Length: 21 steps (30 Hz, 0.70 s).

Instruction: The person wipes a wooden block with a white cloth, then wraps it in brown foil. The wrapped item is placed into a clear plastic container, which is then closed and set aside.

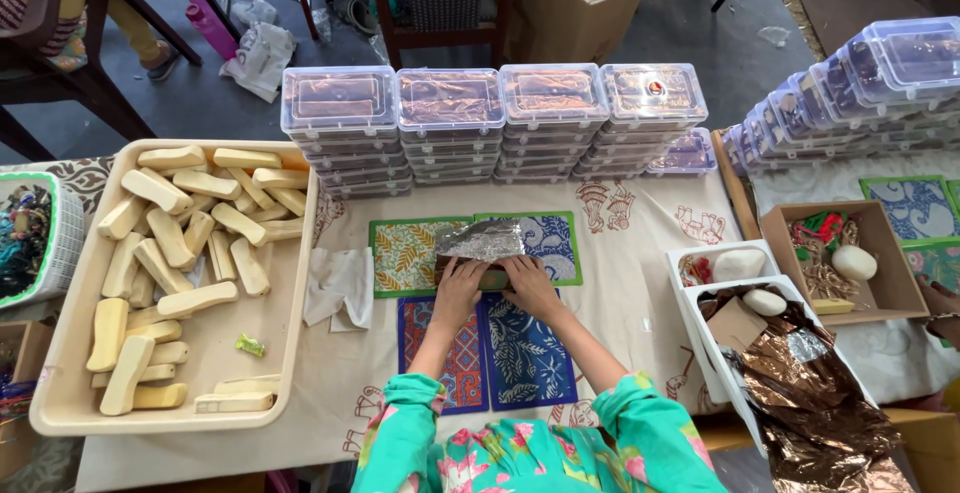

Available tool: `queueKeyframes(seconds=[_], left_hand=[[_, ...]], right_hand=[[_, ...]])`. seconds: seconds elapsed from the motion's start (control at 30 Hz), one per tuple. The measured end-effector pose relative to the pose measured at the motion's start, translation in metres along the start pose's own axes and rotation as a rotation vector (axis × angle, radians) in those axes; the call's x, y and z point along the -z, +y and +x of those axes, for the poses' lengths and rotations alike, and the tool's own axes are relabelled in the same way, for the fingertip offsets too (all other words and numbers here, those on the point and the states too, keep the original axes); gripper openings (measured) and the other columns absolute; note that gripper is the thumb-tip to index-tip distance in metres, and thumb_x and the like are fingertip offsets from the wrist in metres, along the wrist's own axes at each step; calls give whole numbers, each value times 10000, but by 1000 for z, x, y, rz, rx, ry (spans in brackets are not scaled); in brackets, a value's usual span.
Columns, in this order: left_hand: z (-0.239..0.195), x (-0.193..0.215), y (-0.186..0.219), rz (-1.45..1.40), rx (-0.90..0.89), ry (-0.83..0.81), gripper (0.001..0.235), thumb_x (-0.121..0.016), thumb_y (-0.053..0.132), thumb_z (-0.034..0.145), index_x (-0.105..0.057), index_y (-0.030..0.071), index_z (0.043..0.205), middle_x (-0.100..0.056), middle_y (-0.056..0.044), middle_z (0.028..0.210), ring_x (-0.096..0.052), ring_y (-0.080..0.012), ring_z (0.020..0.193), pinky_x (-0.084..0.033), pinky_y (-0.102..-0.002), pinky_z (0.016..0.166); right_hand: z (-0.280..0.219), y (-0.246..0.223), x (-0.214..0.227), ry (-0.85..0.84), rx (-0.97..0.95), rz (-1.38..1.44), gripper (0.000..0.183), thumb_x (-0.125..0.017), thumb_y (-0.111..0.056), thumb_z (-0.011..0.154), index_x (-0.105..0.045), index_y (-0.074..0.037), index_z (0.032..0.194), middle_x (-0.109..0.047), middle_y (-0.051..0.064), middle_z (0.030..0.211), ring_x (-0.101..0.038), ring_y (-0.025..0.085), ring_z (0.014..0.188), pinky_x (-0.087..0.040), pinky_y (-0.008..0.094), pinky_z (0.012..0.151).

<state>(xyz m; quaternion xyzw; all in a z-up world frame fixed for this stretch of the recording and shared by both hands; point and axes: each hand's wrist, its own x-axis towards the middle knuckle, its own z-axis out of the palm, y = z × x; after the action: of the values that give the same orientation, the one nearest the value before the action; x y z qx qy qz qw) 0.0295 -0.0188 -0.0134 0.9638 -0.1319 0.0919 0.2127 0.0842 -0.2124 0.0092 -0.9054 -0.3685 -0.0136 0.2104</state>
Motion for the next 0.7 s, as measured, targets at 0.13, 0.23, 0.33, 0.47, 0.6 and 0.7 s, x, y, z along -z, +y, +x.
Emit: queueKeyframes(seconds=[0.13, 0.23, 0.33, 0.47, 0.6, 0.7], left_hand=[[9, -2, -9, 63, 25, -95, 686, -840, 137, 753, -562, 102, 1380, -635, -58, 1304, -566, -225, 1271, -235, -517, 1236], [14, -16, -24, 62, 10, -128, 718, -868, 171, 687, -590, 144, 1349, -639, -49, 1299, -567, -212, 1266, -208, -561, 1203], [15, -6, -36, 109, 53, -178, 699, -884, 237, 699, -610, 197, 1340, -643, -38, 1292, -550, -219, 1294, -245, -529, 1202], [3, -1, -71, 46, 181, -180, 763, -894, 434, 658, -622, 147, 1311, -632, -72, 1303, -539, -272, 1278, -316, -519, 1141], [-37, 1, -119, 173, 282, -129, 460, -809, 448, 787, -697, 169, 1135, -655, -51, 1263, -591, -258, 1237, -423, -481, 1092], [-37, 46, -100, -38, 434, 27, 515, -829, 519, 735, -715, 154, 1080, -669, -59, 1202, -602, -276, 1180, -450, -497, 1035]], right_hand=[[1, 10, -17, -2, -11, -11, 680, -810, -168, 710, -541, -97, 1331, -624, 94, 1246, -549, 303, 1253, -393, 464, 1065], [0, 14, -18, -46, -33, -14, 701, -829, -170, 676, -542, -94, 1311, -606, 94, 1265, -545, 307, 1252, -390, 468, 1060], [4, 10, -14, -3, -17, -1, 725, -837, -158, 649, -544, -91, 1308, -577, 118, 1307, -555, 318, 1246, -404, 471, 1006], [9, 17, -16, -117, -115, 39, 685, -849, -181, 699, -547, -97, 1308, -562, 122, 1290, -576, 329, 1204, -414, 480, 962], [11, 22, -20, -171, -142, 41, 659, -851, -210, 730, -556, -95, 1308, -571, 109, 1291, -585, 315, 1205, -408, 492, 968], [14, 29, -29, -188, -131, -2, 674, -857, -229, 705, -555, -85, 1290, -571, 110, 1286, -571, 310, 1231, -411, 494, 968]])
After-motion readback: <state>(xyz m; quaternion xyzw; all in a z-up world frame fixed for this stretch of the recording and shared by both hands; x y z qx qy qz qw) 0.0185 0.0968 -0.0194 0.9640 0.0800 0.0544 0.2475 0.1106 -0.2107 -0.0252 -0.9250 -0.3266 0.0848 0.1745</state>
